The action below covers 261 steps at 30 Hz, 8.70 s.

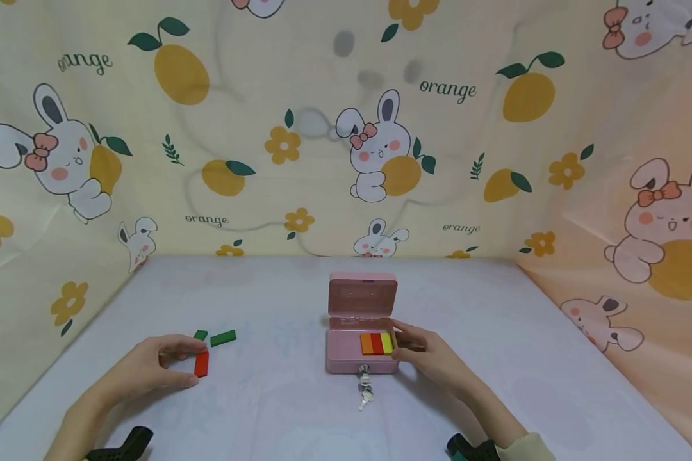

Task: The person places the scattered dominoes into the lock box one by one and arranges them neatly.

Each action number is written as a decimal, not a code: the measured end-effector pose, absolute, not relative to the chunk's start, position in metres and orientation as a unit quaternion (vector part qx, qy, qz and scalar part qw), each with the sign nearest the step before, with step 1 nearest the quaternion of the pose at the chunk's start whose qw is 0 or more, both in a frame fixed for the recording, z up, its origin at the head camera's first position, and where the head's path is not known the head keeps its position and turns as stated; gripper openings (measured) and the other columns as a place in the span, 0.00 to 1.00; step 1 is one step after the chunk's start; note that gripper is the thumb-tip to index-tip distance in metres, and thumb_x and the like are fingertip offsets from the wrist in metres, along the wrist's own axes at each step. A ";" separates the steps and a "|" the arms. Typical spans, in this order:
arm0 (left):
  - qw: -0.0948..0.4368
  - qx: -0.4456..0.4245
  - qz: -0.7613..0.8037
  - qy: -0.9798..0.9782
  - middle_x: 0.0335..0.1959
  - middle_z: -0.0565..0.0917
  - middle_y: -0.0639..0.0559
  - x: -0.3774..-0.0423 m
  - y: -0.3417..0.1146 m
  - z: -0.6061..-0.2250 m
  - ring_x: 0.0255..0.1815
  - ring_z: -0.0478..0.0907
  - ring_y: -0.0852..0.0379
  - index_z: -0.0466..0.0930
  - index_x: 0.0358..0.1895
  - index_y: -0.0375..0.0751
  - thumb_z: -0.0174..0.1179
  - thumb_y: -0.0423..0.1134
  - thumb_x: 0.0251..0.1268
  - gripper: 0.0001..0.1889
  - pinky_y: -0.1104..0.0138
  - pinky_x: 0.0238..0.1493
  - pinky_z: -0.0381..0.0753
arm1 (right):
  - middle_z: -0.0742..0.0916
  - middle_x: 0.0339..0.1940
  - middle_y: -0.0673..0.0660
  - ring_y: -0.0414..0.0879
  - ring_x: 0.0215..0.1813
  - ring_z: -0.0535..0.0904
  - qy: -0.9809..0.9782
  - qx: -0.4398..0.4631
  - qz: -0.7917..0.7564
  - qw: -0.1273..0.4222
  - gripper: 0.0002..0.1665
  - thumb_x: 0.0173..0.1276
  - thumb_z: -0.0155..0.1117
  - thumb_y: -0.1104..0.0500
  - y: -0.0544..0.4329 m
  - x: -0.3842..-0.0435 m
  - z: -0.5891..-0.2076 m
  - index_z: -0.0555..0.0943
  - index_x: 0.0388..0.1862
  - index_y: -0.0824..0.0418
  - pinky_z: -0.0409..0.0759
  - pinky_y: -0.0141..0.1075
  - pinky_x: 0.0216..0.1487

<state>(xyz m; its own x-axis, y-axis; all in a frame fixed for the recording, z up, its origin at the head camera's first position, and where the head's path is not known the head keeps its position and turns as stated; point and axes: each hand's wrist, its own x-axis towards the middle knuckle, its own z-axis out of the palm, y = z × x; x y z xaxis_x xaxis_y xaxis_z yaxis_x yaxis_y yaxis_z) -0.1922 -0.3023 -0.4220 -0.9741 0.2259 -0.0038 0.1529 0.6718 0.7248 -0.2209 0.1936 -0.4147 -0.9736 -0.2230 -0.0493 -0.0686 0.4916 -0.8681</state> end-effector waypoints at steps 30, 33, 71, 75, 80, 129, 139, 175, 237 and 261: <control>0.042 0.098 0.385 0.917 0.51 0.83 0.52 -0.194 -0.304 -0.422 0.49 0.75 0.52 0.81 0.55 0.45 0.78 0.53 0.45 0.32 0.66 0.46 0.78 | 0.81 0.62 0.57 0.57 0.63 0.74 0.861 -0.084 -0.496 0.076 0.35 0.66 0.68 0.57 0.193 -0.219 -0.413 0.71 0.72 0.49 0.64 0.66 0.61; 0.042 0.099 0.385 0.917 0.51 0.83 0.51 -0.193 -0.303 -0.422 0.49 0.76 0.52 0.81 0.55 0.44 0.78 0.52 0.44 0.32 0.65 0.46 0.78 | 0.80 0.63 0.57 0.57 0.63 0.74 0.862 -0.084 -0.494 0.075 0.36 0.66 0.68 0.57 0.193 -0.219 -0.412 0.71 0.73 0.48 0.65 0.66 0.61; 0.035 0.078 0.410 0.908 0.51 0.82 0.50 -0.193 -0.299 -0.418 0.51 0.76 0.50 0.80 0.56 0.41 0.78 0.53 0.45 0.34 0.60 0.49 0.78 | 0.80 0.62 0.57 0.57 0.63 0.74 0.858 -0.085 -0.500 0.080 0.35 0.66 0.68 0.56 0.194 -0.220 -0.413 0.71 0.72 0.48 0.67 0.64 0.61; 0.032 0.074 0.414 0.907 0.51 0.82 0.50 -0.193 -0.300 -0.419 0.50 0.77 0.51 0.79 0.57 0.40 0.77 0.53 0.46 0.35 0.62 0.48 0.78 | 0.80 0.62 0.57 0.57 0.63 0.74 0.860 -0.085 -0.497 0.077 0.35 0.66 0.68 0.56 0.194 -0.220 -0.414 0.71 0.72 0.48 0.67 0.64 0.61; 0.025 0.076 0.418 0.905 0.49 0.83 0.50 -0.193 -0.300 -0.419 0.48 0.78 0.52 0.79 0.58 0.39 0.77 0.52 0.48 0.34 0.62 0.48 0.79 | 0.80 0.63 0.57 0.57 0.63 0.74 0.860 -0.085 -0.497 0.075 0.35 0.66 0.68 0.56 0.194 -0.220 -0.415 0.71 0.72 0.48 0.67 0.64 0.61; -0.010 0.100 0.452 0.887 0.49 0.82 0.47 -0.189 -0.291 -0.416 0.48 0.79 0.50 0.75 0.59 0.34 0.75 0.47 0.53 0.33 0.69 0.47 0.80 | 0.79 0.63 0.58 0.58 0.65 0.72 0.858 -0.083 -0.501 0.079 0.36 0.65 0.69 0.57 0.195 -0.221 -0.416 0.70 0.73 0.50 0.65 0.66 0.61; -0.008 0.088 0.453 0.887 0.50 0.82 0.47 -0.189 -0.285 -0.414 0.49 0.79 0.50 0.76 0.59 0.35 0.75 0.49 0.52 0.33 0.70 0.47 0.80 | 0.80 0.63 0.58 0.58 0.64 0.73 0.861 -0.083 -0.496 0.074 0.36 0.65 0.69 0.56 0.194 -0.221 -0.417 0.71 0.72 0.50 0.66 0.65 0.61; 0.015 0.105 0.480 0.871 0.50 0.82 0.48 -0.189 -0.266 -0.416 0.47 0.80 0.52 0.76 0.58 0.35 0.76 0.45 0.51 0.32 0.68 0.46 0.80 | 0.80 0.63 0.58 0.59 0.64 0.73 0.861 -0.082 -0.495 0.076 0.36 0.65 0.68 0.56 0.195 -0.221 -0.417 0.70 0.73 0.50 0.66 0.66 0.61; 0.047 0.196 0.537 0.819 0.51 0.82 0.48 -0.196 -0.185 -0.414 0.49 0.80 0.48 0.77 0.59 0.36 0.75 0.43 0.54 0.30 0.65 0.49 0.81 | 0.80 0.62 0.56 0.57 0.63 0.74 0.866 -0.081 -0.488 0.076 0.35 0.66 0.68 0.56 0.192 -0.221 -0.415 0.71 0.72 0.48 0.65 0.67 0.61; -0.053 0.243 0.499 0.830 0.46 0.83 0.58 -0.207 -0.125 -0.393 0.48 0.80 0.49 0.81 0.53 0.46 0.75 0.44 0.55 0.22 0.60 0.51 0.80 | 0.80 0.63 0.58 0.58 0.64 0.74 0.861 -0.083 -0.495 0.078 0.35 0.67 0.67 0.57 0.194 -0.219 -0.416 0.70 0.73 0.49 0.66 0.65 0.61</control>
